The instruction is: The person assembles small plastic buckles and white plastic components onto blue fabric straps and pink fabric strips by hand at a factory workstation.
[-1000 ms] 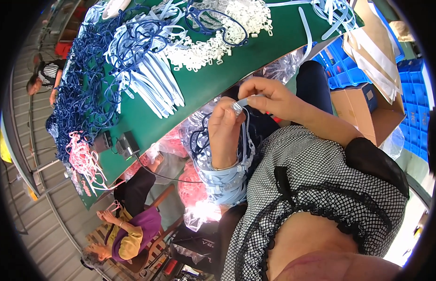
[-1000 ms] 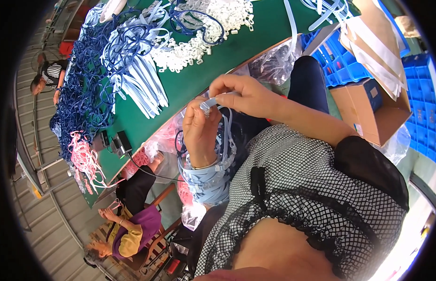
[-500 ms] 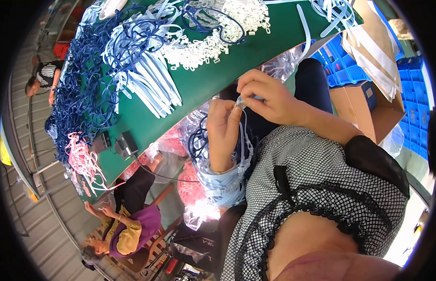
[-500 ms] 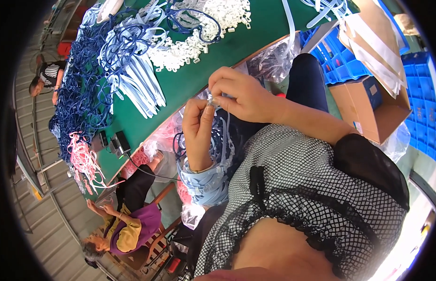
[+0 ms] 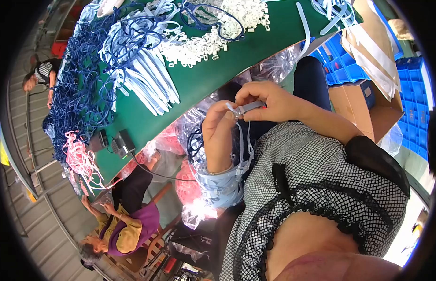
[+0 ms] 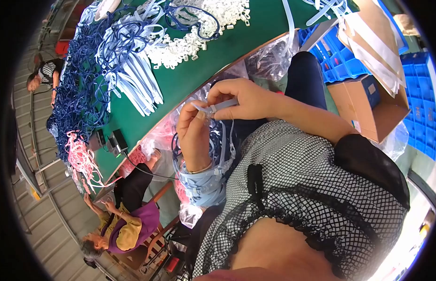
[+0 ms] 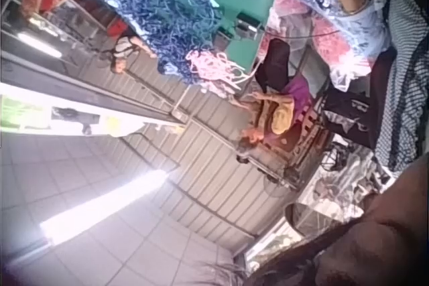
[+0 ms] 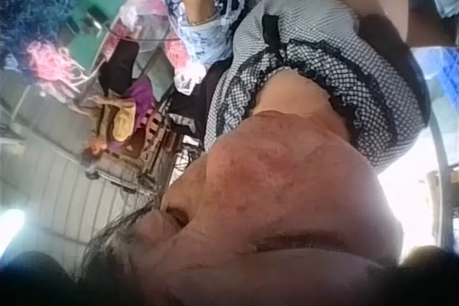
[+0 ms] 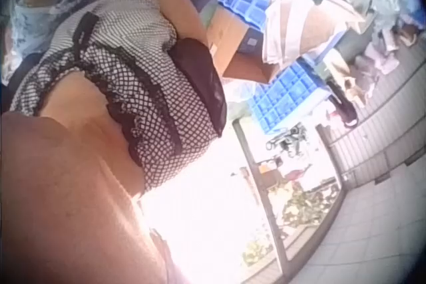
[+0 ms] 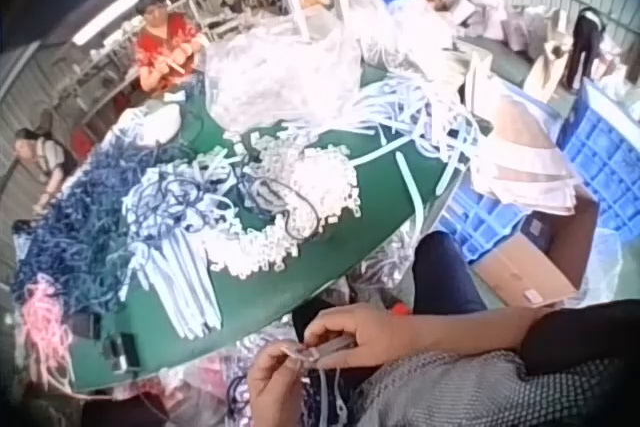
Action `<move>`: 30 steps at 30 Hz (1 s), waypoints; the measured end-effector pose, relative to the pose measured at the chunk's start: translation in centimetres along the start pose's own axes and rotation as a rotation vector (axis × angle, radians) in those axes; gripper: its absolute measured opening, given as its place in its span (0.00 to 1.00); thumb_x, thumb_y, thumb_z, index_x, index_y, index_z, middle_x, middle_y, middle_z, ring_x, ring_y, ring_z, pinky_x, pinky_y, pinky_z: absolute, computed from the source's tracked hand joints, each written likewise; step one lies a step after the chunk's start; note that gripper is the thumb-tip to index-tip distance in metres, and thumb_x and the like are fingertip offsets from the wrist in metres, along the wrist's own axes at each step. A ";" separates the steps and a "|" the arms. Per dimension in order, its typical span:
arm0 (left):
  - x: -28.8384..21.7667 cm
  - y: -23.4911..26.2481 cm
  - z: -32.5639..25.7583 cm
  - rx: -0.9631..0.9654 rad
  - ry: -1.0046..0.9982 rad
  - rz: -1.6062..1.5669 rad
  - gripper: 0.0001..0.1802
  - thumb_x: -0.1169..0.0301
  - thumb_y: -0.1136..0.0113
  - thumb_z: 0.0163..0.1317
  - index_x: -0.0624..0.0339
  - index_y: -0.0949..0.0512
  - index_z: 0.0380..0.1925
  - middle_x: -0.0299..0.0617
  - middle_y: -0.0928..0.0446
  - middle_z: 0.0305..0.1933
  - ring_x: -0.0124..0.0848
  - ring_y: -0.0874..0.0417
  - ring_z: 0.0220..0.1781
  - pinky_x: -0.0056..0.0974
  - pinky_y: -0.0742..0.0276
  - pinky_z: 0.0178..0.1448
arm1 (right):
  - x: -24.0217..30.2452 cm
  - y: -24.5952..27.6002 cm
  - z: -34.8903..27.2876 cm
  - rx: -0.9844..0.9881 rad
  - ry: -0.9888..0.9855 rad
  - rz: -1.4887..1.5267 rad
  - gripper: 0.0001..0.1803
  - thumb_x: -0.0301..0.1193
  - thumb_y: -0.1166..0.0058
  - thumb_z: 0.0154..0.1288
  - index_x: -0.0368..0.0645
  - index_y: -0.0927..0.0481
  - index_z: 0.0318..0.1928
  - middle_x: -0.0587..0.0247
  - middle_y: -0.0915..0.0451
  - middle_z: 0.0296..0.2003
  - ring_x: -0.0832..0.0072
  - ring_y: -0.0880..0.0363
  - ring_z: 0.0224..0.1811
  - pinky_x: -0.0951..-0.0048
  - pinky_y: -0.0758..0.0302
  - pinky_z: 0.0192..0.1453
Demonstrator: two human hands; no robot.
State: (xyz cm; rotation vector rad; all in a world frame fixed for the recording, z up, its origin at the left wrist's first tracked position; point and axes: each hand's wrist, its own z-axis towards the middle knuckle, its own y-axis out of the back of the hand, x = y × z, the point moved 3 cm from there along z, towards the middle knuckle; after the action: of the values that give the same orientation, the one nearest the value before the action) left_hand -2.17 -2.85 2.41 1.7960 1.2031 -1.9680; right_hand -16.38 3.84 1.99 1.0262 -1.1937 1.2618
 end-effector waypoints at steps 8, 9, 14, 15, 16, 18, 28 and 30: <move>0.0 -0.4 -0.1 0.043 0.095 -0.220 0.06 0.72 0.52 0.61 0.64 0.30 0.32 0.42 0.26 0.33 0.29 0.25 0.34 0.32 0.31 0.43 | 0.6 -0.3 0.1 -0.048 0.277 -0.328 0.08 0.24 0.43 0.55 0.35 0.25 0.36 0.65 0.27 0.31 0.79 0.24 0.30 0.76 0.27 0.35; 0.1 -0.6 0.0 0.075 0.119 -0.302 0.06 0.72 0.52 0.60 0.64 0.31 0.30 0.45 0.26 0.33 0.32 0.25 0.34 0.33 0.30 0.43 | 0.7 -0.5 0.0 -0.048 0.275 -0.327 0.08 0.24 0.43 0.55 0.35 0.25 0.36 0.65 0.27 0.31 0.79 0.24 0.30 0.76 0.27 0.35; 1.0 0.0 0.0 0.088 0.163 -0.417 0.07 0.71 0.51 0.55 0.63 0.33 0.26 0.47 0.26 0.31 0.35 0.25 0.34 0.36 0.31 0.44 | 1.0 -1.3 -0.1 -0.010 0.146 -0.102 0.07 0.18 0.48 0.56 0.33 0.27 0.38 0.63 0.29 0.32 0.79 0.23 0.27 0.80 0.25 0.31; 1.1 0.1 0.0 0.077 0.186 -0.427 0.08 0.69 0.51 0.51 0.63 0.33 0.26 0.45 0.26 0.29 0.36 0.26 0.34 0.37 0.32 0.44 | 1.1 -1.3 -0.1 -0.008 0.144 -0.101 0.07 0.18 0.48 0.56 0.33 0.27 0.38 0.63 0.29 0.32 0.79 0.23 0.27 0.80 0.25 0.31; 1.0 0.1 -0.1 0.074 0.185 -0.428 0.08 0.69 0.51 0.51 0.63 0.33 0.26 0.45 0.26 0.29 0.36 0.26 0.34 0.37 0.32 0.44 | 1.1 -1.4 0.0 0.007 0.123 -0.063 0.07 0.19 0.48 0.56 0.33 0.27 0.37 0.63 0.29 0.32 0.79 0.23 0.28 0.80 0.25 0.31; 1.0 0.0 -0.1 0.088 0.209 -0.448 0.07 0.69 0.50 0.49 0.62 0.34 0.23 0.44 0.27 0.28 0.34 0.27 0.32 0.36 0.33 0.42 | 1.0 -1.5 0.0 0.022 0.100 -0.025 0.07 0.19 0.48 0.56 0.33 0.27 0.37 0.63 0.29 0.31 0.80 0.23 0.28 0.80 0.25 0.31; 1.5 0.3 -0.5 0.132 0.193 -0.497 0.08 0.68 0.50 0.48 0.60 0.35 0.21 0.43 0.30 0.27 0.33 0.30 0.33 0.35 0.35 0.41 | 0.4 -1.7 -0.1 0.061 0.117 0.023 0.05 0.21 0.48 0.58 0.34 0.27 0.36 0.65 0.29 0.31 0.82 0.23 0.28 0.82 0.26 0.30; 1.6 0.4 -0.6 0.116 0.208 -0.493 0.08 0.68 0.49 0.48 0.60 0.35 0.21 0.43 0.30 0.27 0.33 0.29 0.33 0.35 0.35 0.42 | 0.3 -1.7 -0.2 0.068 0.115 0.022 0.05 0.21 0.48 0.58 0.34 0.27 0.36 0.65 0.29 0.30 0.82 0.23 0.28 0.82 0.27 0.30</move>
State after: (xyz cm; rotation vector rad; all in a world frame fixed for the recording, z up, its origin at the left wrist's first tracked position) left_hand -1.86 -2.12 0.84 1.9398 1.7750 -2.1753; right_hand -14.75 3.92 2.41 0.9781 -1.0831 1.3688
